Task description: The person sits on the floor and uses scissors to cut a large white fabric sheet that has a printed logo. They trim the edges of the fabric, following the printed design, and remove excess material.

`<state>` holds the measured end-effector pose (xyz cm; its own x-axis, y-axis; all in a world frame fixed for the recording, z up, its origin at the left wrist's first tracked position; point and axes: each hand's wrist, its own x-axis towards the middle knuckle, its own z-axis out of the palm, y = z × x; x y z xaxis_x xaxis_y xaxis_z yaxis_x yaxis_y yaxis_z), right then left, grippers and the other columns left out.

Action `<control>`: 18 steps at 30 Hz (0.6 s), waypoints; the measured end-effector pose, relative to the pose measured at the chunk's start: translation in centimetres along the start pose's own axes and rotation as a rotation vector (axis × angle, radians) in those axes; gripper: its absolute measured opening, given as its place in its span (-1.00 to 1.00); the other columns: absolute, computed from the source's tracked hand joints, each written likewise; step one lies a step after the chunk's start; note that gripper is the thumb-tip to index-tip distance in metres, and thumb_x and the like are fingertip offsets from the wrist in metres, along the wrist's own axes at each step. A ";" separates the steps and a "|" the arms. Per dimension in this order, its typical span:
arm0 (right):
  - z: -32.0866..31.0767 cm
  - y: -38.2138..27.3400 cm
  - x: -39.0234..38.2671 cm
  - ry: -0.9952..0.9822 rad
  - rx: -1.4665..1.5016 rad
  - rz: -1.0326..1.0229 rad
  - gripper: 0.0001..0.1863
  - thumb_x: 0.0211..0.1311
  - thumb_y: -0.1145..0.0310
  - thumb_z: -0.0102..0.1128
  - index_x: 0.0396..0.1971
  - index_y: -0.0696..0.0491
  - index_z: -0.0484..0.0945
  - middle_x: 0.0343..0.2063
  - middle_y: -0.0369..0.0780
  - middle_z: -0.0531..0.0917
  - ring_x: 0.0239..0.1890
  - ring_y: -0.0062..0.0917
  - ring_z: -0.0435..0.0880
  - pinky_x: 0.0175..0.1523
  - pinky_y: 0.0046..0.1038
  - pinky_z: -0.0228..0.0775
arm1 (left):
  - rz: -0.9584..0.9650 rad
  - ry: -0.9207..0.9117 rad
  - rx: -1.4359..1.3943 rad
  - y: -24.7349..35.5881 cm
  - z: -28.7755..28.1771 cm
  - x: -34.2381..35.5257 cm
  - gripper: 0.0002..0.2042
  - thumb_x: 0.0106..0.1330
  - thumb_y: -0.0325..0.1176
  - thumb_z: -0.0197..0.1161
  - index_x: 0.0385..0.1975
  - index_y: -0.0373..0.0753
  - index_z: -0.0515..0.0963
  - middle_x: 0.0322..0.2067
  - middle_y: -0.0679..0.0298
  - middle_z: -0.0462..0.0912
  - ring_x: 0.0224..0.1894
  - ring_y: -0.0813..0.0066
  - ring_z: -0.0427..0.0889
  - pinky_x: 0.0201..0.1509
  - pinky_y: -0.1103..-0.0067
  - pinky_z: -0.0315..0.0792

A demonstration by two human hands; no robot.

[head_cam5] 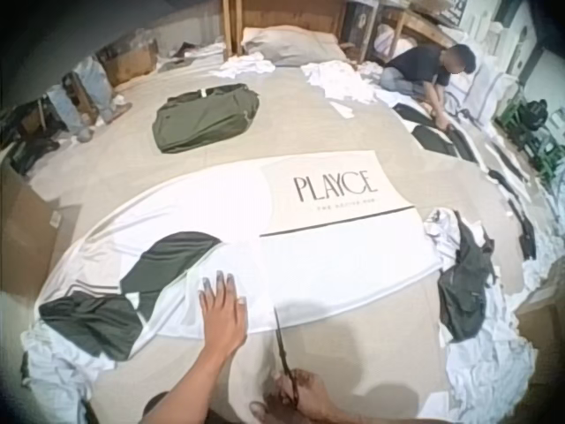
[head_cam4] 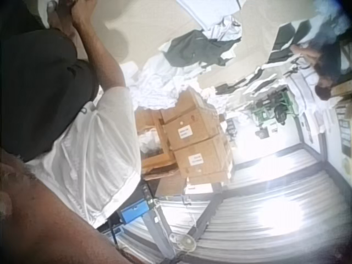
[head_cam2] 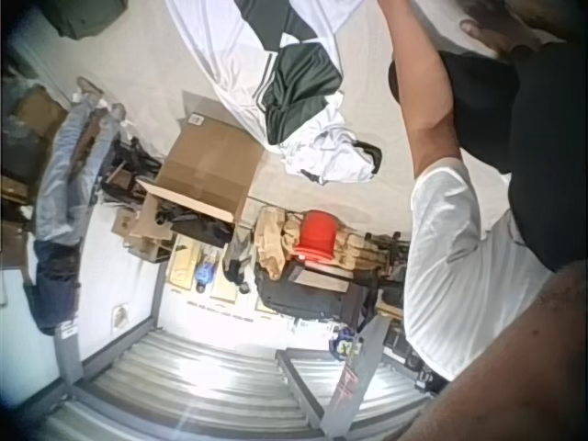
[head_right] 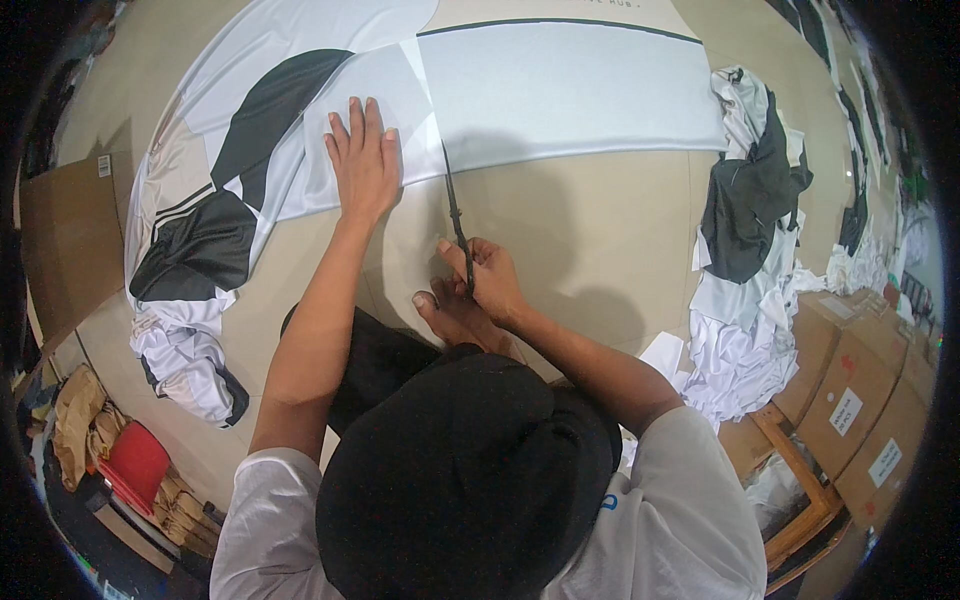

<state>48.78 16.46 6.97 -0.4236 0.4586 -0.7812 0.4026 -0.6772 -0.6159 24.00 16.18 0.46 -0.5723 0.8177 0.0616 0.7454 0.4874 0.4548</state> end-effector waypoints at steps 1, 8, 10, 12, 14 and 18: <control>0.1 0.1 0.0 -0.001 0.003 0.003 -0.47 0.40 -0.11 0.49 -0.41 0.08 0.57 -0.60 -0.34 0.60 -0.57 -0.68 0.56 -0.43 -0.56 0.35 | 0.000 0.002 0.004 -0.1 0.0 0.0 -0.37 0.73 -0.07 -0.13 0.68 -0.28 0.17 0.70 -0.10 0.06 0.72 -0.41 -0.14 0.74 -0.14 -0.27; 0.1 -0.2 -0.1 0.011 0.003 0.007 -0.50 0.42 -0.06 0.49 -0.42 0.07 0.57 -0.61 -0.35 0.58 -0.58 -0.70 0.54 -0.44 -0.57 0.33 | 0.006 0.001 0.018 0.0 0.2 0.1 -0.36 0.72 -0.07 -0.11 0.68 -0.28 0.16 0.70 -0.10 0.06 0.71 -0.42 -0.13 0.74 -0.16 -0.25; 0.2 -0.2 -0.1 0.011 0.000 0.006 -0.50 0.43 -0.06 0.50 -0.44 0.06 0.56 -0.62 -0.36 0.58 -0.58 -0.70 0.54 -0.45 -0.57 0.32 | 0.006 0.002 0.026 -0.1 0.2 0.1 -0.36 0.72 -0.08 -0.11 0.68 -0.29 0.16 0.70 -0.11 0.06 0.71 -0.43 -0.13 0.74 -0.16 -0.24; 0.1 0.0 0.0 0.012 0.009 0.003 -0.50 0.42 -0.06 0.50 -0.46 0.04 0.55 -0.62 -0.36 0.57 -0.59 -0.71 0.53 -0.45 -0.57 0.31 | 0.008 0.005 0.028 -0.1 0.3 0.1 -0.36 0.72 -0.08 -0.10 0.68 -0.29 0.16 0.70 -0.11 0.06 0.71 -0.43 -0.13 0.74 -0.16 -0.24; 0.1 0.2 0.1 0.014 0.008 -0.003 -0.51 0.43 -0.04 0.51 -0.47 0.03 0.54 -0.63 -0.37 0.56 -0.60 -0.71 0.52 -0.46 -0.57 0.30 | 0.011 0.008 0.026 0.0 0.4 0.1 -0.36 0.72 -0.08 -0.10 0.68 -0.29 0.16 0.70 -0.11 0.06 0.71 -0.43 -0.13 0.73 -0.16 -0.24; 0.0 0.5 0.2 0.012 0.023 -0.008 -0.52 0.43 0.00 0.51 -0.49 0.04 0.54 -0.64 -0.36 0.57 -0.62 -0.71 0.51 -0.48 -0.57 0.29 | 0.014 0.011 0.035 -0.1 0.4 0.0 -0.35 0.71 -0.08 -0.09 0.68 -0.28 0.15 0.70 -0.10 0.05 0.71 -0.42 -0.13 0.74 -0.15 -0.25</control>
<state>48.87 16.18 6.56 -0.4171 0.4707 -0.7775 0.3805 -0.6865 -0.6197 24.03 16.24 0.01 -0.5650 0.8214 0.0776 0.7649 0.4861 0.4227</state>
